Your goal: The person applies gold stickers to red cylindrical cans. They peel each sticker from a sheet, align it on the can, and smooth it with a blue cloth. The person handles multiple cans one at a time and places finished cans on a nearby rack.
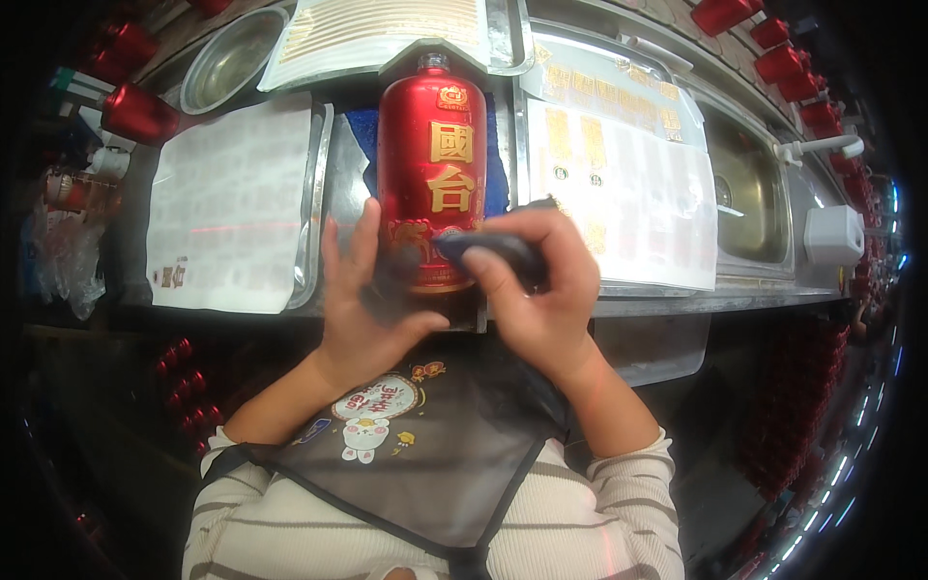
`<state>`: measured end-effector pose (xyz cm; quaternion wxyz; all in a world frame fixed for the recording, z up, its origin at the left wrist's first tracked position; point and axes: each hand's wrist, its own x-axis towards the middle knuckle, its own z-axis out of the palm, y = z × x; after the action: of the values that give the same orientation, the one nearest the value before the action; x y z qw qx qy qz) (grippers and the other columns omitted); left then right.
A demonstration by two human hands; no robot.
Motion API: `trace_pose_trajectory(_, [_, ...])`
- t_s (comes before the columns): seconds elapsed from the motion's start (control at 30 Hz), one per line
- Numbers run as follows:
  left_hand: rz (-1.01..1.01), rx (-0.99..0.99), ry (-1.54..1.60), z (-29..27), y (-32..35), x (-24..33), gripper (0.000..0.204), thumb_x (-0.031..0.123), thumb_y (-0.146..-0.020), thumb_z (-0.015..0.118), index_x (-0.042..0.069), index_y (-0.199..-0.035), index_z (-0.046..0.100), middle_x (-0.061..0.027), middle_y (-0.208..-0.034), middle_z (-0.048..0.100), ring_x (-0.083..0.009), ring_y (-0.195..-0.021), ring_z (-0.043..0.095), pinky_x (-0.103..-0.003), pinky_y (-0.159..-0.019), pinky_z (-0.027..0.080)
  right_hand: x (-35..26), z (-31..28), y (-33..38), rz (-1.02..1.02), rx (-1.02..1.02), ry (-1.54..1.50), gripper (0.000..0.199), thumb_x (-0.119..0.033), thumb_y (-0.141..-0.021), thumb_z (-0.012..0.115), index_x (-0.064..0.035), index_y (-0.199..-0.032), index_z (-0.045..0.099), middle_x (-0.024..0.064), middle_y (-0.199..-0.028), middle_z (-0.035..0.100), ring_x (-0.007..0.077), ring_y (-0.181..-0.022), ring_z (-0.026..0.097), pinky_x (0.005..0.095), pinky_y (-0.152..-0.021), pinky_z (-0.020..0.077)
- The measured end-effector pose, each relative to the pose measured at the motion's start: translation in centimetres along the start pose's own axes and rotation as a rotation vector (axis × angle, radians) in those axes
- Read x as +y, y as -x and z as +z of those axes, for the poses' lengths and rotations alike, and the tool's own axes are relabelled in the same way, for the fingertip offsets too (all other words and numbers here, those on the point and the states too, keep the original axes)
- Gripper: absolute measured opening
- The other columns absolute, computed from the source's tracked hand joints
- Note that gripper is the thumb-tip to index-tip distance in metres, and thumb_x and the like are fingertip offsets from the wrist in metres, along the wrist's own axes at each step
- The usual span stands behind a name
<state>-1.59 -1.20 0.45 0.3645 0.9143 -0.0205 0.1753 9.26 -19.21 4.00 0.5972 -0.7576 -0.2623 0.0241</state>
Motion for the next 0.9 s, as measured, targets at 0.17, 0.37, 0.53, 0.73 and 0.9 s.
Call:
trace_pose_trajectory(0.17, [0.025,0.08,-0.234,0.2,0.7,-0.2,0.05,0.039,-0.078,0.081,0.018,-0.122,0.072,-0.0314,-0.155,0.032,-0.0418,-0.144,0.037,-0.066,-0.113,0.014,-0.2,-0.5,-0.3,-0.118,-0.006,-0.02,0.023,-0.004,-0.084,0.077,0.0007,-0.102,0.063,0.0066,-0.089,0.065,0.0096,-0.078,0.06,0.023,-0.07,0.0487])
trace_pose_trajectory(0.37, [-0.063,0.103,-0.157,-0.1,-0.3,0.0,0.059,0.036,-0.071,0.085,0.019,-0.125,0.071,-0.0292,-0.157,0.03,-0.0439,-0.145,0.032,-0.066,-0.113,0.013,0.3,-0.5,-1.3,-0.056,0.139,0.011,0.02,-0.006,-0.086,0.076,0.0,-0.1,0.063,0.0049,-0.085,0.065,0.0102,-0.076,0.061,0.0238,-0.068,0.0498])
trace_pose_trajectory(0.53, [0.088,0.069,-0.211,0.0,-2.3,0.9,0.053,0.035,-0.067,0.086,0.02,-0.117,0.075,-0.0267,-0.158,0.031,-0.0445,-0.144,0.033,-0.066,-0.112,0.015,2.1,-0.3,-0.9,0.26,0.251,-0.182,0.018,-0.002,-0.09,0.07,0.0001,-0.105,0.059,0.0036,-0.092,0.065,0.008,-0.081,0.061,0.0212,-0.072,0.0495])
trace_pose_trajectory(0.73, [0.104,0.149,-0.231,1.0,-2.3,-0.5,0.053,0.037,-0.069,0.086,0.019,-0.117,0.074,-0.0281,-0.157,0.033,-0.0418,-0.14,0.042,-0.066,-0.112,0.017,1.3,-1.9,-0.3,0.377,0.22,-0.407,0.012,-0.004,-0.092,0.065,-0.0001,-0.103,0.062,0.0014,-0.09,0.064,0.0058,-0.084,0.056,0.0207,-0.078,0.0454])
trace_pose_trajectory(0.9, [0.046,0.083,-0.147,1.1,-1.2,-1.8,0.064,0.038,-0.074,0.084,0.014,-0.13,0.067,-0.0303,-0.156,0.033,-0.0452,-0.142,0.037,-0.064,-0.115,0.012,-1.4,0.9,1.8,-0.084,0.001,0.097,0.022,-0.007,-0.086,0.069,0.0002,-0.107,0.067,0.0057,-0.082,0.067,0.0127,-0.059,0.056,0.0274,-0.056,0.0444])
